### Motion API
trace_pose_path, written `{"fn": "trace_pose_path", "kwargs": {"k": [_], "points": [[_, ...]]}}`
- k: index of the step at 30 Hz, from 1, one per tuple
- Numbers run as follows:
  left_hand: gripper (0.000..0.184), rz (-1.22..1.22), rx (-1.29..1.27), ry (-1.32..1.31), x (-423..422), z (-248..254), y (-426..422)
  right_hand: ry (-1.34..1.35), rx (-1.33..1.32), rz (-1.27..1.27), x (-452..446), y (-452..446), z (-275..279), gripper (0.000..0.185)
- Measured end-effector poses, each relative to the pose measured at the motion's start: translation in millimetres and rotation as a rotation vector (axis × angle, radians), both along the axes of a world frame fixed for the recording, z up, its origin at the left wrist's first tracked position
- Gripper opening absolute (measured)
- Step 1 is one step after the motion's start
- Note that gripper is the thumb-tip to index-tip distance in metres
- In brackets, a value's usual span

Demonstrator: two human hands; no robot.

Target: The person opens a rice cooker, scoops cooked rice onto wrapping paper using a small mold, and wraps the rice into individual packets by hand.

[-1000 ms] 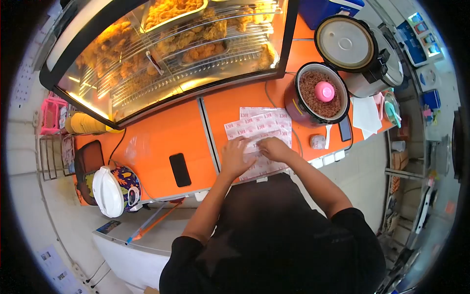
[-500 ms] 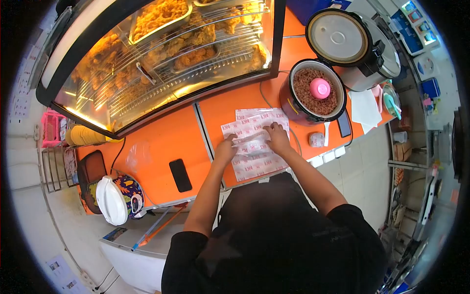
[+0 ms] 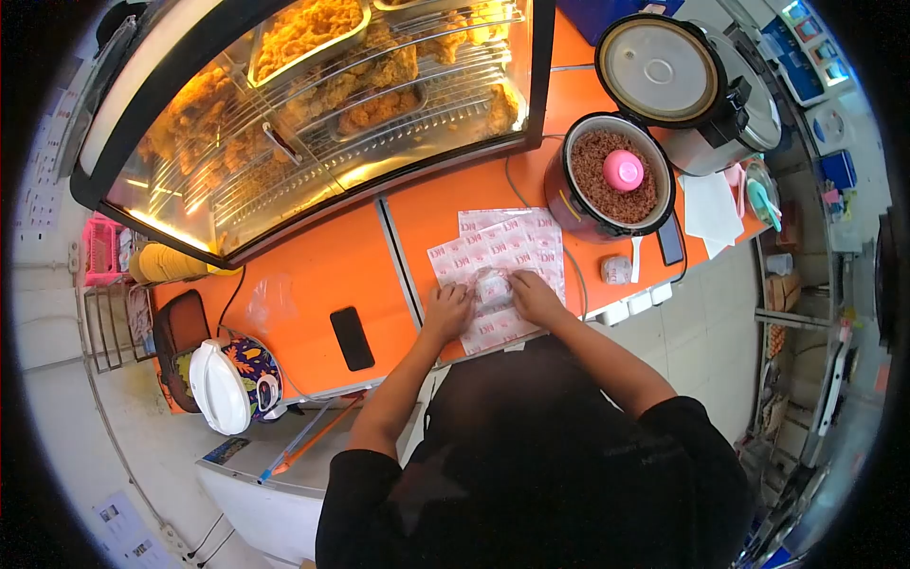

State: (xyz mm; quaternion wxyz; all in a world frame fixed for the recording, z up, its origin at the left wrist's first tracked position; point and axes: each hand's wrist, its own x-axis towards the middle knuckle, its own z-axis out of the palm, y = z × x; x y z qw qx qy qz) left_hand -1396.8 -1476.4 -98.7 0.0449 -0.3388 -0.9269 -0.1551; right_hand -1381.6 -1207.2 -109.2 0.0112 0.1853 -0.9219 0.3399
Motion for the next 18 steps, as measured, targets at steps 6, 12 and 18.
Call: {"fn": "trace_pose_path", "kwargs": {"k": [6, 12, 18], "points": [[0.042, -0.031, -0.043, -0.168, 8, -18, -12, -0.195, 0.114, 0.06, -3, 21, 15, 0.037], [0.036, 0.08, -0.033, -0.661, -49, -19, -15, -0.553, -0.12, 0.121, -57, 37, -10, 0.033], [0.039, 0.245, -0.513, -0.679, -78, 0, 32, -0.686, 0.478, 0.003, -99, -2, -15, 0.038]]}}
